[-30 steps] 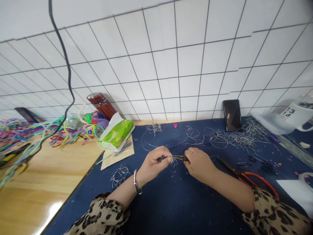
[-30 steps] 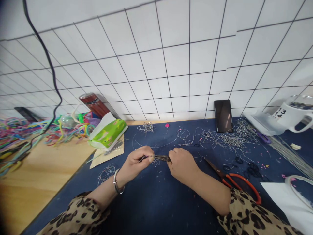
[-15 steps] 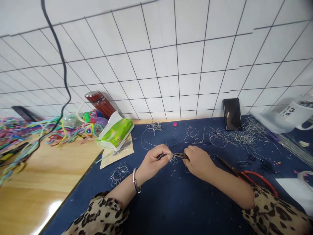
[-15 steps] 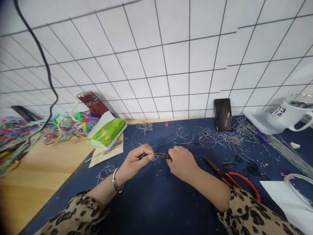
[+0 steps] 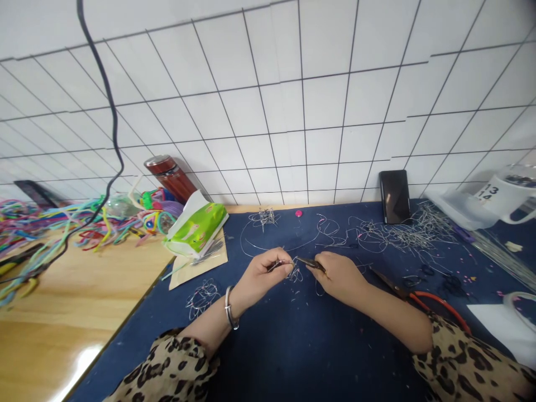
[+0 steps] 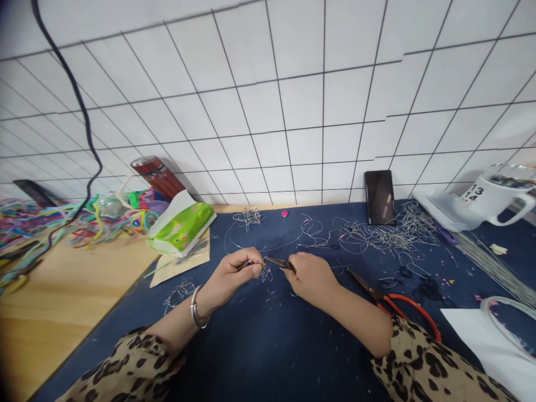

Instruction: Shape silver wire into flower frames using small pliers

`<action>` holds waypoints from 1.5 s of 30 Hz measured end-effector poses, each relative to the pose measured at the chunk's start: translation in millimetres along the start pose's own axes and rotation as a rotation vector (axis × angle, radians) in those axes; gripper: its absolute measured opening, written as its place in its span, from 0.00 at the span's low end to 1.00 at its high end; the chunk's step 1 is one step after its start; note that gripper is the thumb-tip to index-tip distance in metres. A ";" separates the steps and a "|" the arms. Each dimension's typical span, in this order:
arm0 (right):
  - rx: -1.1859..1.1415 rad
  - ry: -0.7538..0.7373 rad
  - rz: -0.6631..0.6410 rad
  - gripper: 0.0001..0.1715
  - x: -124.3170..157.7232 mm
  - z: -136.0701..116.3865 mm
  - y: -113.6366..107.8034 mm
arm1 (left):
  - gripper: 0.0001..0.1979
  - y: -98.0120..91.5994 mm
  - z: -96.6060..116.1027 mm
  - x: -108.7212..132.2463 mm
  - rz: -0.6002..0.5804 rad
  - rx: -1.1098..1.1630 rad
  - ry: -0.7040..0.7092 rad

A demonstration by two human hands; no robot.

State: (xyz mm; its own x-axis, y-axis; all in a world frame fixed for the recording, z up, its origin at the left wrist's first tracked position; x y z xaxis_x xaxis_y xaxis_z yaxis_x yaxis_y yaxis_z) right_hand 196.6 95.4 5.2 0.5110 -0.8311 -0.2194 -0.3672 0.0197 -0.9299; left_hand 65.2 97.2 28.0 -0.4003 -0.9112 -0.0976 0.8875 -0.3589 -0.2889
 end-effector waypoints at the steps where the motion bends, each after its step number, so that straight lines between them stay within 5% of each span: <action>1: 0.001 -0.002 -0.002 0.16 0.0 -0.5 0.3 | 0.08 0.5 -1.5 0.0 -0.009 0.015 -0.009; 12: 0.019 -0.045 0.041 0.13 2.1 -5.8 0.1 | 0.02 -0.2 14.0 -0.1 0.013 -0.078 0.133; 45: 0.084 -0.050 0.090 0.12 3.0 -4.9 -1.9 | 0.04 -4.3 8.6 -0.9 0.021 -0.109 0.090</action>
State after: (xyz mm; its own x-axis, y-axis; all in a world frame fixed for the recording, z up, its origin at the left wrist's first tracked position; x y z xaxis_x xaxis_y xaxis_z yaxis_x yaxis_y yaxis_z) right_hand 195.1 90.2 7.8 0.5178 -0.7954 -0.3150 -0.3474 0.1410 -0.9270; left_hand 63.7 97.8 37.5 -0.4052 -0.8947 -0.1880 0.8678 -0.3117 -0.3870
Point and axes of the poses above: each hand's wrist, its own x-axis away from the middle knuckle, its own y-axis out of the palm, z = x × y, the point moved 9 cm from there along -x, towards the middle knuckle, and after that the axes turned 7 degrees about -y, right-handed, at the moved point
